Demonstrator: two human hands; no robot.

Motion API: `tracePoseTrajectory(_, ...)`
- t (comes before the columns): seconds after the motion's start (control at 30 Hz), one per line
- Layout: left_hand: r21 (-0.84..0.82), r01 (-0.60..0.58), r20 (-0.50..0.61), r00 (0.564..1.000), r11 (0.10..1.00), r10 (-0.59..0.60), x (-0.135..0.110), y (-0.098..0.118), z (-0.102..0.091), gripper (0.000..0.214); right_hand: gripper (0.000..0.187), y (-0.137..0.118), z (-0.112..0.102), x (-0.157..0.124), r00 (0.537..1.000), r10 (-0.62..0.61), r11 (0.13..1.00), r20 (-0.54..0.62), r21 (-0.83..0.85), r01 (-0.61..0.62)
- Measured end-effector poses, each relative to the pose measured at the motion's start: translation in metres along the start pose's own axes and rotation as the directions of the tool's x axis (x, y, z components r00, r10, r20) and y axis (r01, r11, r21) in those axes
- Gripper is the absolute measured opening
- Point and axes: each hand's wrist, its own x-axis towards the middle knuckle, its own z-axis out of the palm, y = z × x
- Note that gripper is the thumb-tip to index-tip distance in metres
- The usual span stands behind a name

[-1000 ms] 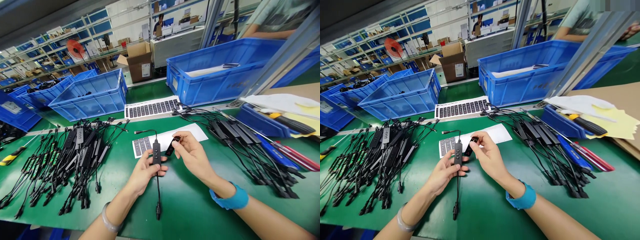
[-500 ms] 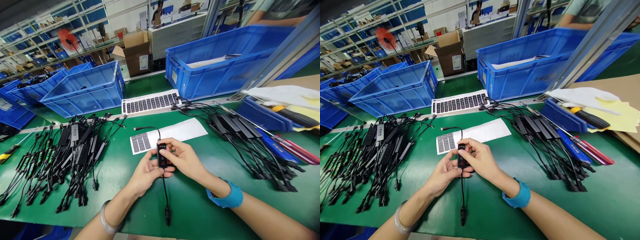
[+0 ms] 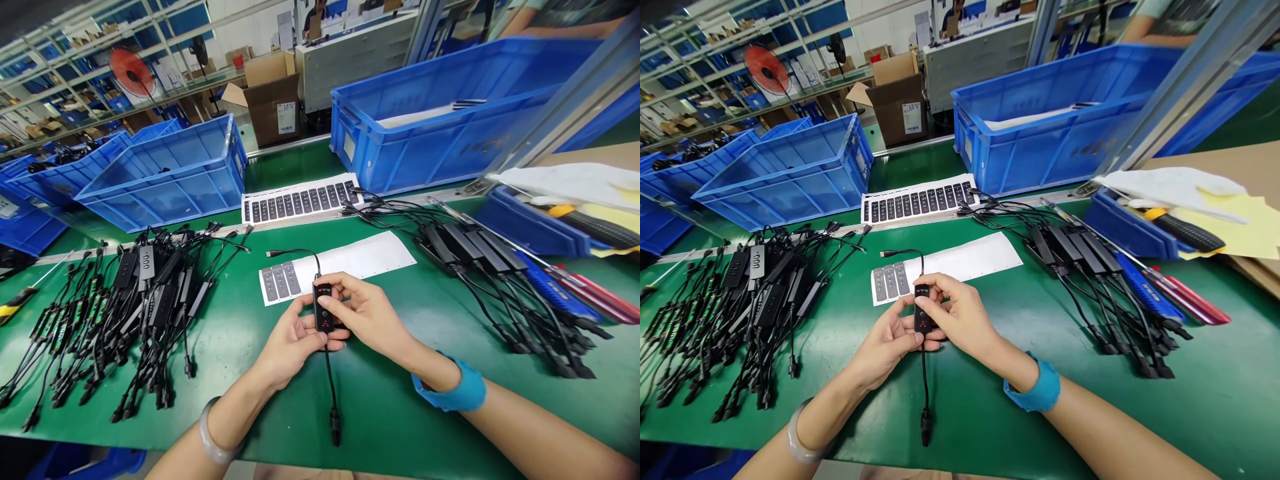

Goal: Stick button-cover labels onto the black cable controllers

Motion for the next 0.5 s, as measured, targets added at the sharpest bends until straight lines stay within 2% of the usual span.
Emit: tracePoseTrajectory(0.5, 0.005, -0.003, 0.004, 1.000, 1.000, 0.003, -0.0012, 0.0020, 0.0016, 0.056, 0.025, 0.0032, -0.0007, 0.0004, 1.000, -0.014, 1.000, -0.003, -0.009, 0.014)
